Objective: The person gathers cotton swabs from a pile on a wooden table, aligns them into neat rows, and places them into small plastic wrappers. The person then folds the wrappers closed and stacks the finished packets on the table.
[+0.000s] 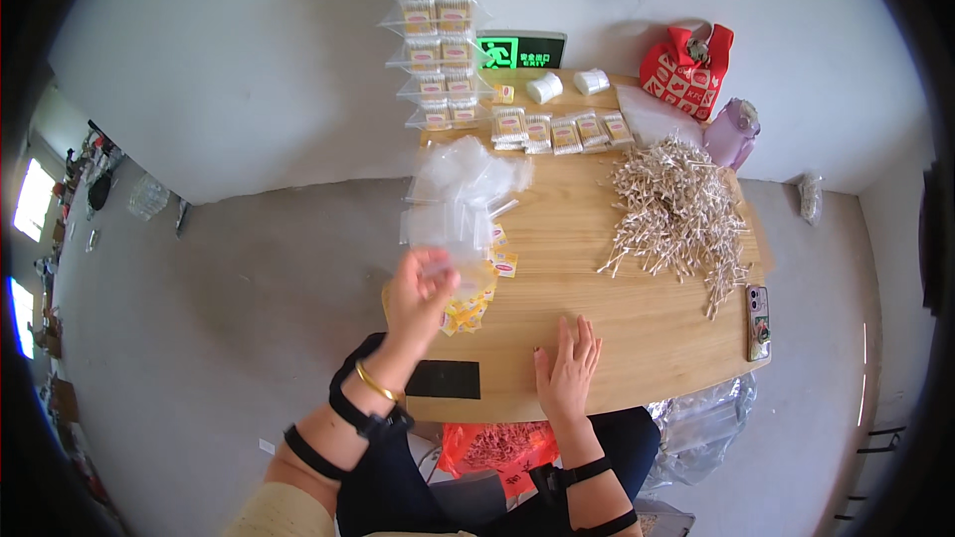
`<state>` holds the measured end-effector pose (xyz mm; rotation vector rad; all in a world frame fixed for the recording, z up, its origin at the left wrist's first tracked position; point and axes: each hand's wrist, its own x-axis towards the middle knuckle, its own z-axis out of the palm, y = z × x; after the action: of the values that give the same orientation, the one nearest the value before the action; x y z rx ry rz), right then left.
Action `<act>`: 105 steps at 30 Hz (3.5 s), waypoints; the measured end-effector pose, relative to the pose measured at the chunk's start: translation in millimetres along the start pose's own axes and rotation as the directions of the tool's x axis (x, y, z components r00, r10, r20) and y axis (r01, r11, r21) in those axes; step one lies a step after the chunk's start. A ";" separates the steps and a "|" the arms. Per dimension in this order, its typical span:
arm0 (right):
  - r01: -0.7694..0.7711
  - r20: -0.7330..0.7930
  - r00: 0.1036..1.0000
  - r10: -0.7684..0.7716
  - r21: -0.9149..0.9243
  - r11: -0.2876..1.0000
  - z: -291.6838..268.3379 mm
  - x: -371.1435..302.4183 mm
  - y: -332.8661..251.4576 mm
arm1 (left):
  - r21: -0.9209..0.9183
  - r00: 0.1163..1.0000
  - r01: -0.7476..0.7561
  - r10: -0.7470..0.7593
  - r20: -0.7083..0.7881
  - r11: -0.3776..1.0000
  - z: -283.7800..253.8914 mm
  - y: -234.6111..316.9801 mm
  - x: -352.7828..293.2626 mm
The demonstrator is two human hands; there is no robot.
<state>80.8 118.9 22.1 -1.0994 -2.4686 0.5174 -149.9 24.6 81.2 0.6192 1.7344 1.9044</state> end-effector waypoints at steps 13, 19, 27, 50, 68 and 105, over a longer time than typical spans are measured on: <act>-0.077 0.199 0.978 -0.062 0.620 0.781 -74.5 -65.0 -100.3 | 0.153 0.995 0.067 -0.076 0.057 0.986 -41.5 3.3 -144.6; 0.258 -0.041 0.957 -0.286 0.568 0.782 -92.2 -69.8 -116.3 | 0.263 0.940 0.016 -0.104 0.324 0.965 -46.5 51.0 -169.7; -0.136 0.419 0.854 -0.309 0.753 0.644 -99.7 -85.9 -119.3 | 0.254 0.895 -0.081 -0.041 0.443 0.964 -65.5 90.8 -198.1; -0.027 0.360 0.874 -0.326 0.706 0.707 -93.9 -100.5 -154.5 | 0.106 0.925 0.107 -0.138 0.354 0.989 -93.4 80.6 -222.5; -0.297 0.434 0.849 -0.303 0.864 0.406 -82.6 -100.7 -157.3 | 0.503 0.855 -0.499 0.305 0.420 0.706 -82.3 106.0 -221.4; -0.584 0.732 0.680 -0.032 0.567 0.581 -9.7 -76.0 -81.8 | 0.765 0.860 -0.439 -0.026 0.509 0.472 -189.9 -44.3 -100.1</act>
<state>81.8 11.6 54.4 -1.0175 -2.0443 2.2328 -188.5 -182.1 19.1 1.5824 2.2610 0.6807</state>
